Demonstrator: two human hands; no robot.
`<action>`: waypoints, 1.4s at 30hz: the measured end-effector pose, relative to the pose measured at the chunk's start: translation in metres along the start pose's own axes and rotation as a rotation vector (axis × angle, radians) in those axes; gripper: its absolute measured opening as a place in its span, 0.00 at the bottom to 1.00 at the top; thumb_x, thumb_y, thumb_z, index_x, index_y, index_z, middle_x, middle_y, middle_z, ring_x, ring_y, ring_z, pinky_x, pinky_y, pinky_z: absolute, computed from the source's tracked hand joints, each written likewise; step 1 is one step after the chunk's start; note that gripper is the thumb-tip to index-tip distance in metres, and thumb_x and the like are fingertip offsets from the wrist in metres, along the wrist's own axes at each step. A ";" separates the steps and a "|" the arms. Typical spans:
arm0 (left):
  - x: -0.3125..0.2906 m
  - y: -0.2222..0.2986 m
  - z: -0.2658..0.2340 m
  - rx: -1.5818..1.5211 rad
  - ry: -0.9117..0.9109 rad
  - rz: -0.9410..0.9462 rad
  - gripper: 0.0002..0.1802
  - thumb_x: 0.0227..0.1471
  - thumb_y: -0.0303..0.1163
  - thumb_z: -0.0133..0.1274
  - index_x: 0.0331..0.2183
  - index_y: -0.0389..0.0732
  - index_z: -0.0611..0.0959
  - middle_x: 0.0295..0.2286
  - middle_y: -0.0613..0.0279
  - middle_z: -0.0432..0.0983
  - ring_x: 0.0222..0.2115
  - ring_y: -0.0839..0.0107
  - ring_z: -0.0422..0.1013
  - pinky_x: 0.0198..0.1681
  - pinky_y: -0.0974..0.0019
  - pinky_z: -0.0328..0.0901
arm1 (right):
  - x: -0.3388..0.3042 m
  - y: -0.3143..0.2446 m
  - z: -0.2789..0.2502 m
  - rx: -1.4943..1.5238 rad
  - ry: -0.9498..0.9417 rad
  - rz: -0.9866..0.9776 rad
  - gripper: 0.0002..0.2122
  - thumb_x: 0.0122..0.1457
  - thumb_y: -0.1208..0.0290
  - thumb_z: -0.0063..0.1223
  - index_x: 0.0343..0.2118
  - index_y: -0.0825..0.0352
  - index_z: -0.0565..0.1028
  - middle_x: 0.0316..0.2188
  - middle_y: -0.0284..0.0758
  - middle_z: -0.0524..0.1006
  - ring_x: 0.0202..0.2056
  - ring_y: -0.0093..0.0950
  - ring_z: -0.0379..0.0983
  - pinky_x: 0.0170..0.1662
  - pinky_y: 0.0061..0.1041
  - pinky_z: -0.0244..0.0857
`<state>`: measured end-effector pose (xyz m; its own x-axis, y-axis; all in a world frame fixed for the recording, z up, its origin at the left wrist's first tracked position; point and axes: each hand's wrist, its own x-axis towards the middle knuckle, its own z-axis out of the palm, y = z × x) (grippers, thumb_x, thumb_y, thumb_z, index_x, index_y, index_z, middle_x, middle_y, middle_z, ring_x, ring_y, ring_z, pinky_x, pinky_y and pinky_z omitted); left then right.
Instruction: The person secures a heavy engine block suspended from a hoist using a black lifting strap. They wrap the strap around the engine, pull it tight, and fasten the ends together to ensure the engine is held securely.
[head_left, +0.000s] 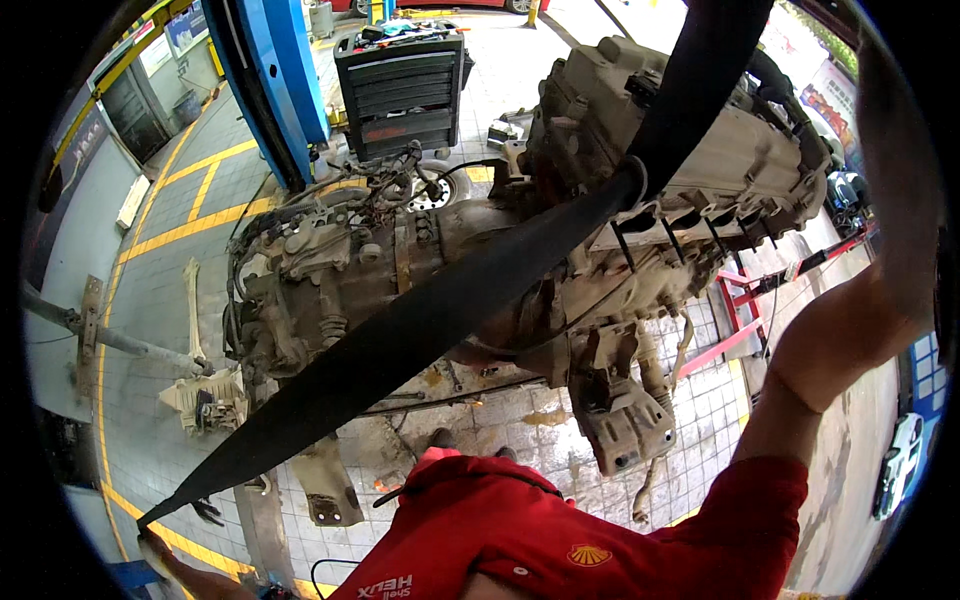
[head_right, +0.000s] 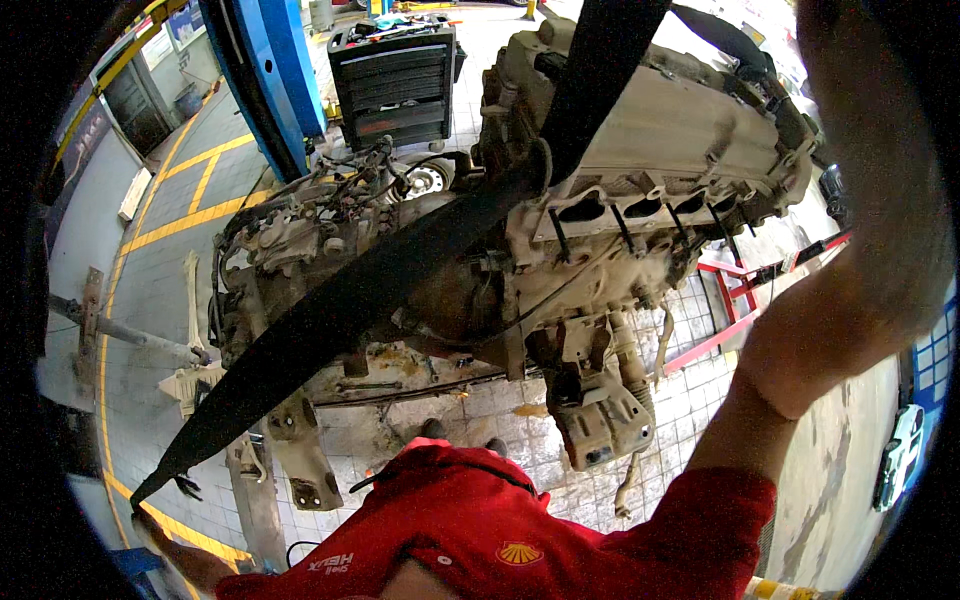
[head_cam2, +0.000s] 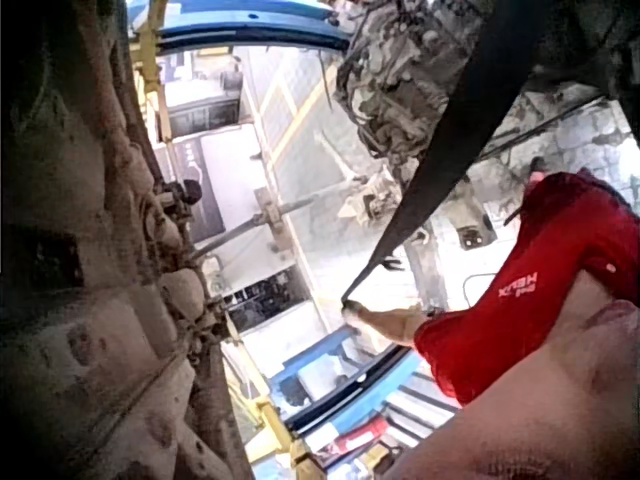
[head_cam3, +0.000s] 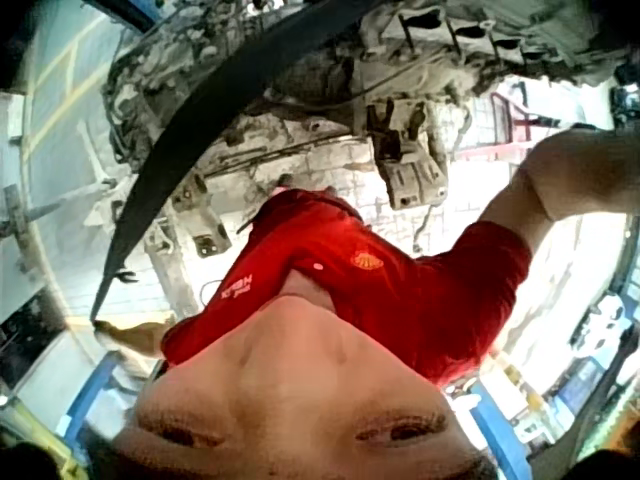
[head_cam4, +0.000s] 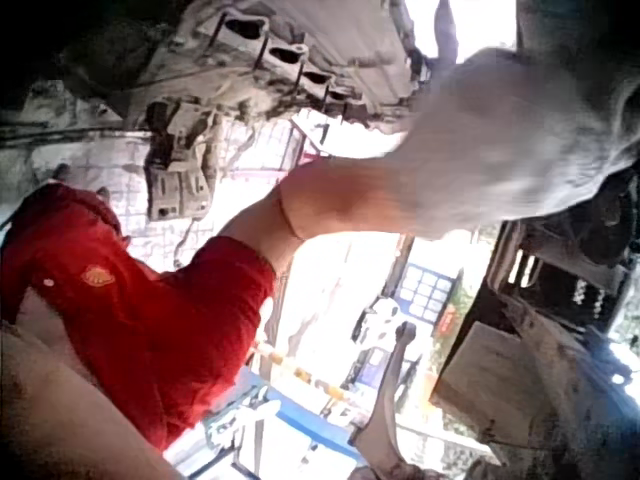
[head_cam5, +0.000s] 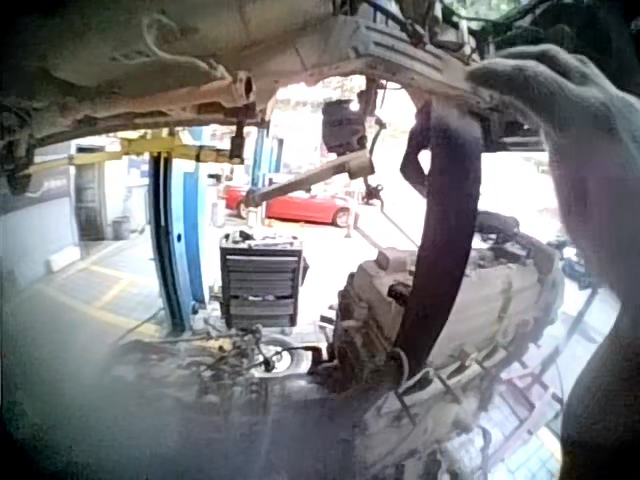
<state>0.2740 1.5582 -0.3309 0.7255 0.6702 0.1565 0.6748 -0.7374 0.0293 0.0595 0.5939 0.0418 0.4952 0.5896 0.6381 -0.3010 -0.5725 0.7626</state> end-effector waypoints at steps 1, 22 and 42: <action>0.007 0.019 0.000 -0.004 0.016 0.027 0.27 0.69 0.48 0.41 0.52 0.34 0.80 0.47 0.46 0.80 0.48 0.52 0.77 0.51 0.56 0.70 | -0.010 -0.021 -0.008 0.120 -0.088 0.014 0.16 0.62 0.71 0.53 0.53 0.64 0.75 0.42 0.38 0.81 0.46 0.31 0.79 0.49 0.33 0.73; -0.005 0.205 -0.166 -0.192 0.529 0.530 0.22 0.67 0.40 0.50 0.54 0.35 0.79 0.51 0.49 0.78 0.48 0.58 0.76 0.50 0.59 0.71 | -0.078 -0.275 0.005 1.016 -0.571 0.004 0.08 0.56 0.64 0.53 0.34 0.61 0.77 0.26 0.29 0.75 0.31 0.30 0.73 0.36 0.34 0.65; -0.375 0.418 -0.261 -0.225 -0.048 2.034 0.18 0.34 0.38 0.69 0.29 0.43 0.80 0.27 0.57 0.75 0.28 0.54 0.75 0.30 0.54 0.66 | -0.016 -0.351 -0.037 1.937 -0.220 0.971 0.27 0.60 0.75 0.61 0.62 0.69 0.65 0.46 0.49 0.77 0.44 0.46 0.80 0.43 0.38 0.76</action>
<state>0.2482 0.9765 -0.1194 0.2603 -0.9610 0.0935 -0.9645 -0.2633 -0.0210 0.1276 0.8067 -0.2324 0.8403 -0.1347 0.5252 0.4531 -0.3576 -0.8166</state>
